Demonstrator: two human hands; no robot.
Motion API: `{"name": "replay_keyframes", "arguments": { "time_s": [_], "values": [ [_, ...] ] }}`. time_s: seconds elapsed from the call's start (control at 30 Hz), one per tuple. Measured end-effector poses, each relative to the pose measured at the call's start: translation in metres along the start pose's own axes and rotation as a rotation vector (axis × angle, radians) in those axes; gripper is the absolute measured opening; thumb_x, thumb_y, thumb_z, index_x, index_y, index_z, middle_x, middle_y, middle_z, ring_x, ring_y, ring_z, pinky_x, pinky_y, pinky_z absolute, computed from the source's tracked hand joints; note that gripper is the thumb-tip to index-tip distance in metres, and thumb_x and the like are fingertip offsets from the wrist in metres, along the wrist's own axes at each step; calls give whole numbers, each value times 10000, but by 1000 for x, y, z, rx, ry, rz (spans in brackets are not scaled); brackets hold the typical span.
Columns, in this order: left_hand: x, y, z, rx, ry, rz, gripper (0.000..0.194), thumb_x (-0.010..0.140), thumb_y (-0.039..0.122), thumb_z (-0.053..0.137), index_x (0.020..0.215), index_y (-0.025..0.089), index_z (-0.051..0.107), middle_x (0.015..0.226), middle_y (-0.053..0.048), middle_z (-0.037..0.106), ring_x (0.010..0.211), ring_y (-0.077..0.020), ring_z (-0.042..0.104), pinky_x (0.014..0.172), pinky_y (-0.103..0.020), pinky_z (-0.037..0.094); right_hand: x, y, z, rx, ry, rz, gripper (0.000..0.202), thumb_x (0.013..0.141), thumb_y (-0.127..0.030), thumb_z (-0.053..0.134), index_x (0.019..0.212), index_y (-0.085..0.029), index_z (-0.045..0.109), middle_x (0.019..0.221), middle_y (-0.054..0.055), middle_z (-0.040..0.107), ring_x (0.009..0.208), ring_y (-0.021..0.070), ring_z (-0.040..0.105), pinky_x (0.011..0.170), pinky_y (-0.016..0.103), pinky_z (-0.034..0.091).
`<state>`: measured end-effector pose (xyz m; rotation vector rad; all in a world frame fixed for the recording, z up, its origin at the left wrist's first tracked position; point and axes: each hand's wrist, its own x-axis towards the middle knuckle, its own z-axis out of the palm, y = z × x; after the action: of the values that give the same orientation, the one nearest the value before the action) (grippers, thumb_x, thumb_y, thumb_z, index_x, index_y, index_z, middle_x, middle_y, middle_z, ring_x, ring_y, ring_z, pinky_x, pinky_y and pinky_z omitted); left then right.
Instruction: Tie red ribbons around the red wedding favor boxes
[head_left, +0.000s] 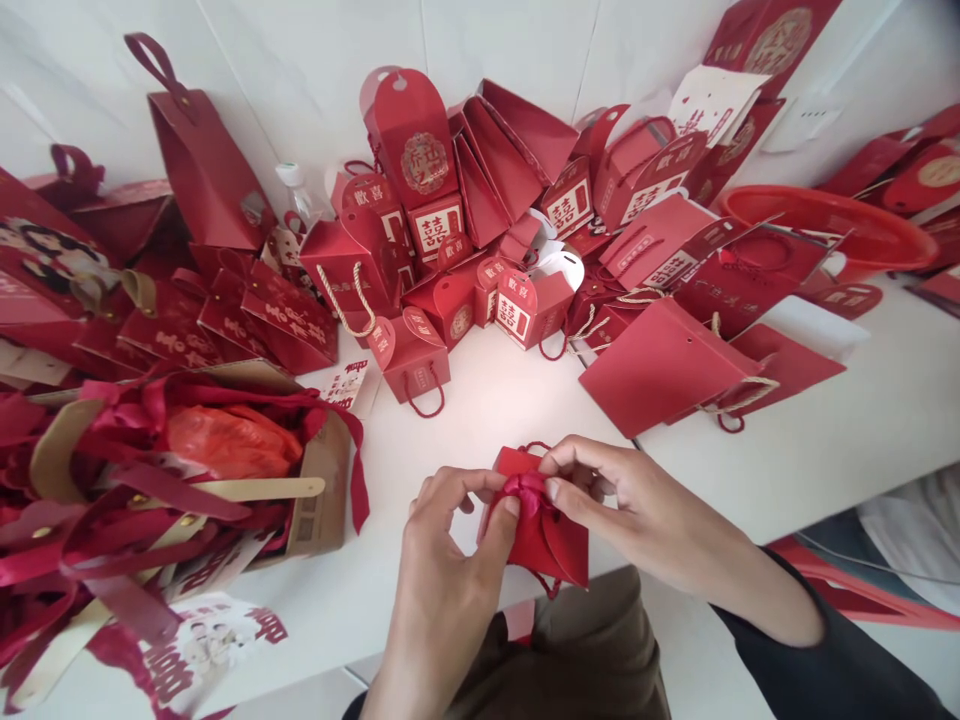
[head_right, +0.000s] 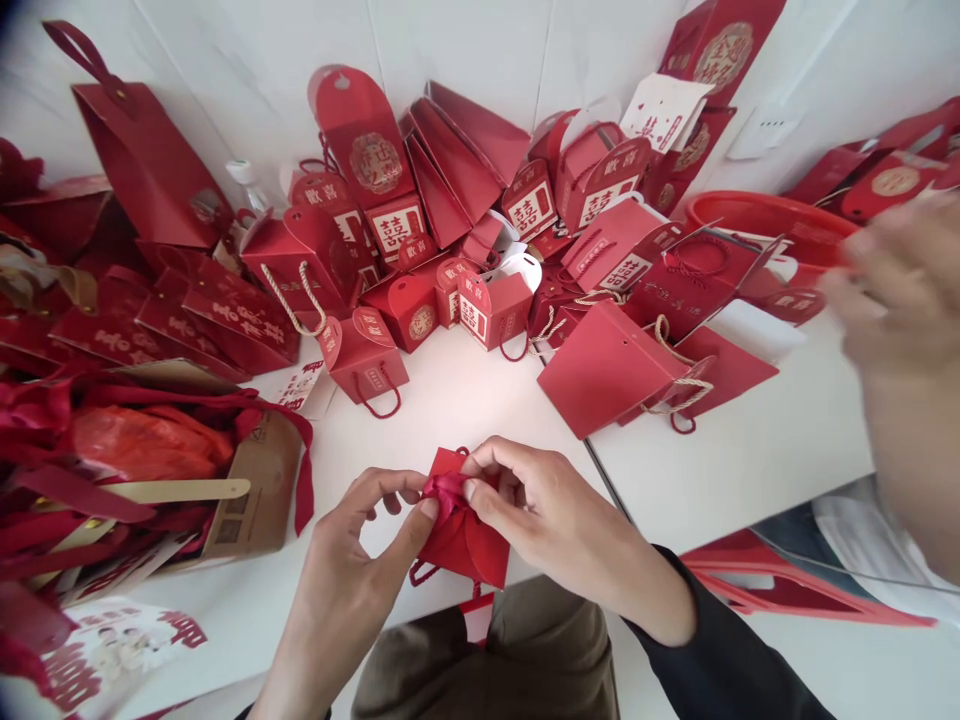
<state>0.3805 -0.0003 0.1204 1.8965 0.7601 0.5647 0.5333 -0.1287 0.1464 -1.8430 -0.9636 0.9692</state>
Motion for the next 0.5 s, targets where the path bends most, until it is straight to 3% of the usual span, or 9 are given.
{"name": "replay_keyframes", "arguments": {
  "time_s": [0.2,0.3,0.5],
  "values": [
    [-2,1,-1,6,9,10,171,922,365,623,809,267,706,784,23,669,772,-190,566,775,-339,399,-1,-2,-2,-6,13,13,194,1038,-421,545,994,-267,655,898,-28,669,772,153,576,651,257,435],
    [-6,0,-6,62,9,23,200,937,360,605,788,254,684,788,13,678,791,-202,587,814,-360,409,-4,-1,-8,-51,91,41,237,1015,-484,565,970,-269,654,886,-30,668,710,148,555,636,266,430],
    [-18,-8,-13,164,-69,-26,203,948,348,543,791,239,610,776,-1,621,781,-206,556,758,-342,415,-18,20,-19,-162,162,136,278,1000,-534,537,1003,-277,641,800,-21,627,690,177,537,600,289,413]
  ]
}}
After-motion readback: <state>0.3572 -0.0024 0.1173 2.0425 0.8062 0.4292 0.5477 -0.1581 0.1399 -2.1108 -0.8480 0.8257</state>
